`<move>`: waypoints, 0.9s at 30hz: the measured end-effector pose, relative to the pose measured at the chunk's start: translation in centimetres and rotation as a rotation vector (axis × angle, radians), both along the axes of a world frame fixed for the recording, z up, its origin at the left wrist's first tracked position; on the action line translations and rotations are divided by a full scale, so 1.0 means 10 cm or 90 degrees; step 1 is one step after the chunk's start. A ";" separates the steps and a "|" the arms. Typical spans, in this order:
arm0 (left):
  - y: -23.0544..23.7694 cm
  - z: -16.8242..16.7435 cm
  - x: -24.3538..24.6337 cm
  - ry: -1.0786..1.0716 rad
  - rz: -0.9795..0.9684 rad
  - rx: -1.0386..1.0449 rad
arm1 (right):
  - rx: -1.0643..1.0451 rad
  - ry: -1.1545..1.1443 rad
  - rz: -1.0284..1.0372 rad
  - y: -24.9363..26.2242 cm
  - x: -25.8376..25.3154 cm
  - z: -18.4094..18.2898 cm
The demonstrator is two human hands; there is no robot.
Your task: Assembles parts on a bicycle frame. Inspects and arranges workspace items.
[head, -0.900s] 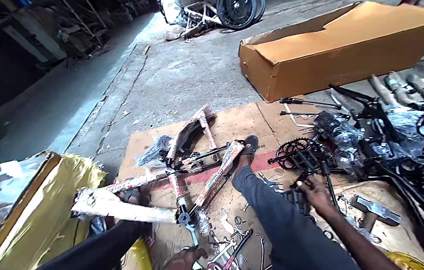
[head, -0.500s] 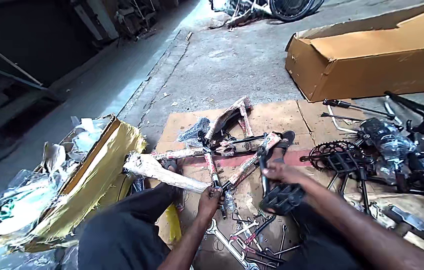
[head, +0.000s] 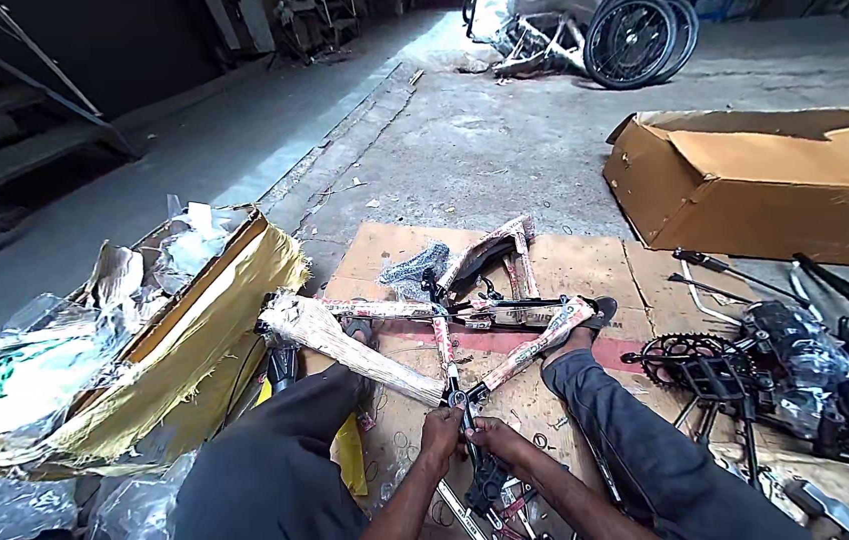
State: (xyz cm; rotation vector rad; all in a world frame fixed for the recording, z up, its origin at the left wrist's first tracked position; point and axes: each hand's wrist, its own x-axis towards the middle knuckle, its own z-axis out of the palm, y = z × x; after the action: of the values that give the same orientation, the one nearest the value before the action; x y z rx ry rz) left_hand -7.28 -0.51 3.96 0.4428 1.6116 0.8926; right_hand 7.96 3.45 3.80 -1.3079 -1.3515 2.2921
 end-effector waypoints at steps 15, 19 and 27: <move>0.13 0.11 0.28 0.026 0.100 -0.076 | 0.098 -0.126 -0.068 0.13 0.40 0.25; 0.10 0.12 0.28 0.036 0.089 -0.059 | 0.153 -0.007 -0.206 0.11 0.73 1.13; -0.10 0.13 0.19 0.001 -0.069 -0.001 | 0.649 -0.049 -0.646 -0.80 2.80 1.99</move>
State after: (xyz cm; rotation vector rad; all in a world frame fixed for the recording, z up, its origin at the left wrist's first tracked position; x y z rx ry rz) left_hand -5.41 -1.53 5.28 0.5254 1.5746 0.8091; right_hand 35.98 -4.56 23.70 -1.2153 -1.1517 0.7163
